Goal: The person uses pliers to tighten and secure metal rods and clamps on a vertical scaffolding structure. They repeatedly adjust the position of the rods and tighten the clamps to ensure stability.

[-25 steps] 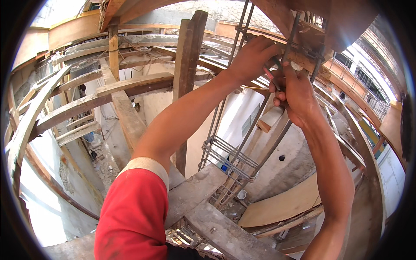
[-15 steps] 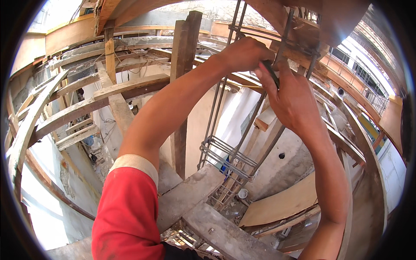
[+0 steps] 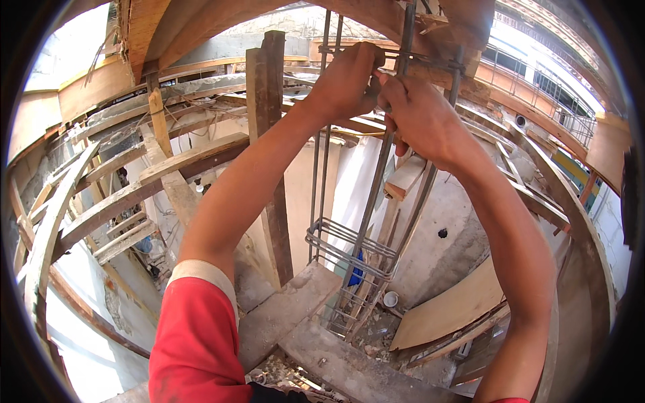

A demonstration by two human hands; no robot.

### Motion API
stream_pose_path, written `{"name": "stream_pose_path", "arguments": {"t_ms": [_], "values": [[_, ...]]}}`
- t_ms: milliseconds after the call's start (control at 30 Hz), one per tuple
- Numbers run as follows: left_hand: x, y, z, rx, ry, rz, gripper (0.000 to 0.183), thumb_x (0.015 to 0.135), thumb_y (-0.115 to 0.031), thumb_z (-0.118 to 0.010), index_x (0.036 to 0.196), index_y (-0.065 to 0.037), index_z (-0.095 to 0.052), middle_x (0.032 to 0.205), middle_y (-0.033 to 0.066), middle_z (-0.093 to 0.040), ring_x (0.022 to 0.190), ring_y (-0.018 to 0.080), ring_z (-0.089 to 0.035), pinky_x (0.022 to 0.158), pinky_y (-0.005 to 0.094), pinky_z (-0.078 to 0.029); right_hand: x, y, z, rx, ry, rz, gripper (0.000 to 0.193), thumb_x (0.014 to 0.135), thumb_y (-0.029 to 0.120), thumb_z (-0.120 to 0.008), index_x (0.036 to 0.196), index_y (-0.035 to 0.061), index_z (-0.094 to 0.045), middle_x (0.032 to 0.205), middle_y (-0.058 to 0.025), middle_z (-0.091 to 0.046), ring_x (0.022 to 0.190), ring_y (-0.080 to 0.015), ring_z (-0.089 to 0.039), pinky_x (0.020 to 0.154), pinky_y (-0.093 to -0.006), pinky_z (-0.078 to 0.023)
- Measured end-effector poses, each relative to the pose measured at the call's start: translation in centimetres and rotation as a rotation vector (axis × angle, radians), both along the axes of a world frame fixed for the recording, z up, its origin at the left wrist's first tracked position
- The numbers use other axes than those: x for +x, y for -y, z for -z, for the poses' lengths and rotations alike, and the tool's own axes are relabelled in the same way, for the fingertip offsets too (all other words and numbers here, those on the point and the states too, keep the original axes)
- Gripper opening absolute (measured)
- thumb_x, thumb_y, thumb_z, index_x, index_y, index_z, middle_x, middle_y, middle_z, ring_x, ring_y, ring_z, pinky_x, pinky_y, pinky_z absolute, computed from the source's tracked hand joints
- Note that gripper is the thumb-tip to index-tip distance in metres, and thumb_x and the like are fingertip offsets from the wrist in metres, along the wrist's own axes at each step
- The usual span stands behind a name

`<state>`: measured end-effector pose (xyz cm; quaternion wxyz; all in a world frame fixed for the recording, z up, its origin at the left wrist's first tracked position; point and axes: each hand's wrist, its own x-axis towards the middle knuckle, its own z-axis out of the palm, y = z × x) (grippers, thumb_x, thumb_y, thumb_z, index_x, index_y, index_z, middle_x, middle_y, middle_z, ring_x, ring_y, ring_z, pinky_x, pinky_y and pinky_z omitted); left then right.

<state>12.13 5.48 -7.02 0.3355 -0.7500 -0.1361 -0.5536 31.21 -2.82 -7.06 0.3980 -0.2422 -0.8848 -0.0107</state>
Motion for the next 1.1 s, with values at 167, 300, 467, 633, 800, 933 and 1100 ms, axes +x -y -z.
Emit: {"name": "stream_pose_path", "arguments": {"t_ms": [167, 300, 467, 633, 800, 933, 1100], "values": [[-1.3, 0.7, 1.1, 0.205, -0.162, -0.176, 0.041, 0.065, -0.005, -0.077, 0.102, -0.008, -0.058, 0.097, 0.0068, -0.059, 0.104, 0.0301, -0.058, 0.085, 0.0402, -0.048, -1.2, 1.3, 1.8, -0.942, -0.397, -0.312, 0.036, 0.11, 0.03, -0.033, 0.107, 0.0001, -0.053, 0.097, -0.0146, -0.064, 0.075, -0.0184, -0.064, 0.074, -0.0371, -0.063], [-2.1, 0.9, 1.0, 0.05, -0.269, -0.012, 0.026, 0.069, -0.012, -0.074, 0.094, -0.015, -0.069, 0.09, 0.0022, -0.065, 0.096, 0.0274, -0.06, 0.079, 0.041, -0.048, -1.9, 1.1, 2.2, -1.092, -0.473, -0.457, 0.022, 0.106, 0.016, -0.037, 0.118, 0.0003, -0.048, 0.101, -0.0126, -0.06, 0.08, -0.0188, -0.062, 0.084, -0.0404, -0.064], [-3.5, 2.3, 0.3, 0.159, -0.31, -0.25, 0.059, 0.064, -0.01, -0.083, 0.12, -0.018, -0.068, 0.111, 0.0078, -0.068, 0.114, 0.0318, -0.059, 0.094, 0.0454, -0.05, -3.7, -0.4, 2.9, -1.062, -0.64, -0.516, 0.018, 0.104, 0.012, -0.045, 0.114, -0.0022, -0.051, 0.091, -0.0082, -0.058, 0.074, -0.0155, -0.06, 0.08, -0.0416, -0.066], [-5.7, 2.6, 4.3, -0.069, 0.222, -0.026, 0.044, 0.09, -0.009, -0.067, 0.133, -0.01, -0.056, 0.114, 0.0143, -0.067, 0.107, 0.028, -0.062, 0.089, 0.0408, -0.051, -3.4, -1.7, 4.2, -1.133, -0.671, -0.686, 0.014, 0.104, 0.01, -0.042, 0.111, 0.0002, -0.049, 0.09, -0.0083, -0.056, 0.085, -0.0243, -0.066, 0.086, -0.048, -0.064], [-6.9, 0.1, 3.1, -0.526, 0.758, 0.255, 0.021, 0.101, -0.016, -0.056, 0.112, 0.0, -0.064, 0.094, 0.0136, -0.07, 0.086, 0.016, -0.065, 0.077, 0.0314, -0.051, -2.0, 0.1, 5.5, -1.232, -0.599, -0.724, 0.028, 0.103, 0.007, -0.036, 0.131, 0.0039, -0.037, 0.116, -0.0207, -0.062, 0.117, -0.0379, -0.061, 0.098, -0.057, -0.055], [-4.1, 0.3, 3.5, -0.36, 0.642, 0.116, 0.016, 0.098, -0.014, -0.059, 0.107, -0.003, -0.067, 0.096, 0.0131, -0.068, 0.086, 0.0224, -0.064, 0.08, 0.0368, -0.048, 0.0, 0.8, 5.8, -1.167, -0.547, -0.555, 0.044, 0.105, 0.01, -0.032, 0.148, 0.0063, -0.027, 0.133, -0.0251, -0.058, 0.124, -0.0361, -0.058, 0.101, -0.0519, -0.052], [-5.5, 1.7, 3.6, 0.08, 0.376, -0.51, 0.028, 0.088, -0.01, -0.063, 0.116, -0.012, -0.067, 0.113, 0.0125, -0.057, 0.107, 0.0356, -0.051, 0.098, 0.0523, -0.037, -0.2, 1.9, 5.6, -0.996, -0.502, -0.291, 0.046, 0.105, 0.018, -0.036, 0.147, 0.002, -0.028, 0.134, -0.0226, -0.059, 0.115, -0.0283, -0.058, 0.092, -0.0427, -0.052]]}}
